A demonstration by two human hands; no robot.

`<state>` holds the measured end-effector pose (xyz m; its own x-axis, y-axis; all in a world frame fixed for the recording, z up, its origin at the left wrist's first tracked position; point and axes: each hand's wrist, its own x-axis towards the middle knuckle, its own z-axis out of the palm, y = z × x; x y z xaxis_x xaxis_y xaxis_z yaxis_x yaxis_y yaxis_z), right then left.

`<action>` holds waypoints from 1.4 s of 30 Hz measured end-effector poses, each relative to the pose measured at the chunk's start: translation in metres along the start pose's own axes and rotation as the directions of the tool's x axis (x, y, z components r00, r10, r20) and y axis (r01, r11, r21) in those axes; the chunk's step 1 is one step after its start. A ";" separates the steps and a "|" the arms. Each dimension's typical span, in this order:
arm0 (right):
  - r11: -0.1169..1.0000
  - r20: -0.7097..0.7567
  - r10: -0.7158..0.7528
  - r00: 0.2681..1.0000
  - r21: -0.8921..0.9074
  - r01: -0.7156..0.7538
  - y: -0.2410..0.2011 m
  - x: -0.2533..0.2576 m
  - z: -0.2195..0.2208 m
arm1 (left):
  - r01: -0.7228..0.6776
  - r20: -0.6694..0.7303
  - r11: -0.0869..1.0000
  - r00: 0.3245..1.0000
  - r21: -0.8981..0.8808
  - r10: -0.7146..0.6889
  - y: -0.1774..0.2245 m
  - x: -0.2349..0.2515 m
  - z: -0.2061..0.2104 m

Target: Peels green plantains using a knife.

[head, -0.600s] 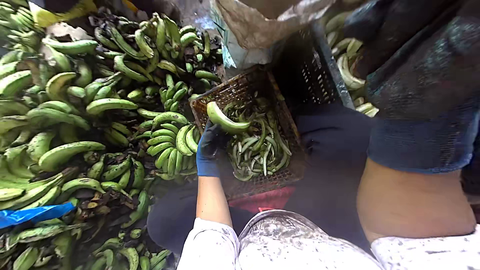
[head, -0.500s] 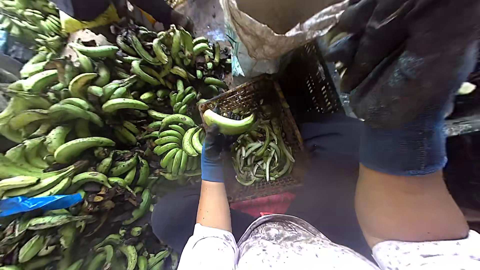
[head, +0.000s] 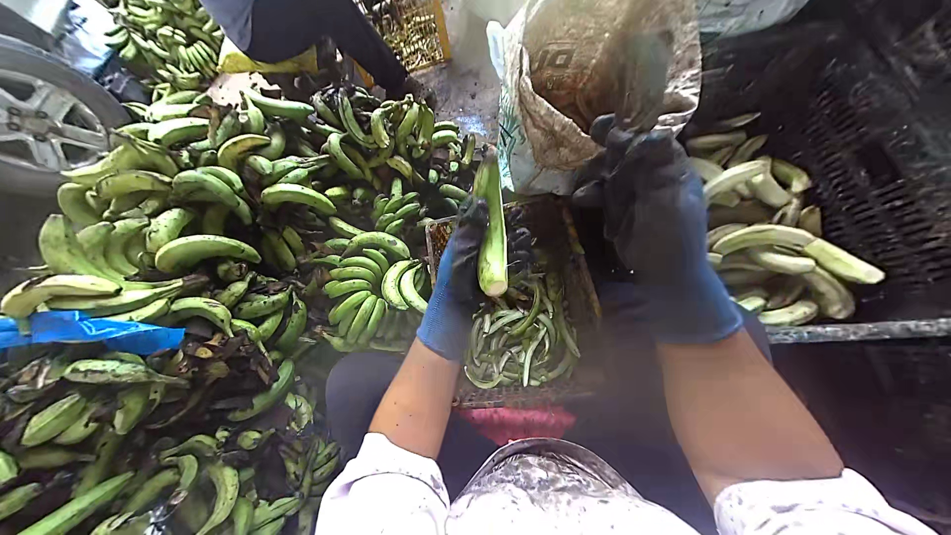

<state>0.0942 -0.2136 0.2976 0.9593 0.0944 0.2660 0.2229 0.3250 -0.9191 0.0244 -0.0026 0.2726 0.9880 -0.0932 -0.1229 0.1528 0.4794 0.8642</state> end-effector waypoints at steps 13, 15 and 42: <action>0.473 0.493 -0.151 0.857 -0.725 0.501 0.015 -0.043 0.047 | -0.314 -0.219 0.848 0.874 0.428 0.434 0.059 -0.005 -0.026; 0.501 0.505 -0.148 0.850 -0.703 0.505 0.018 -0.038 0.048 | -0.321 -0.185 0.844 0.883 0.430 0.431 0.061 -0.005 -0.026; 0.371 0.370 -0.426 0.826 -0.761 0.532 0.025 -0.013 0.050 | -0.383 -0.155 0.875 0.885 0.296 0.439 0.039 -0.007 0.004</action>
<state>0.0792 -0.1600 0.2854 0.6334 0.2873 0.7185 0.7248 -0.5455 -0.4208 0.0228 0.0134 0.3088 0.9447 0.2631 0.1956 -0.2509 0.1965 0.9478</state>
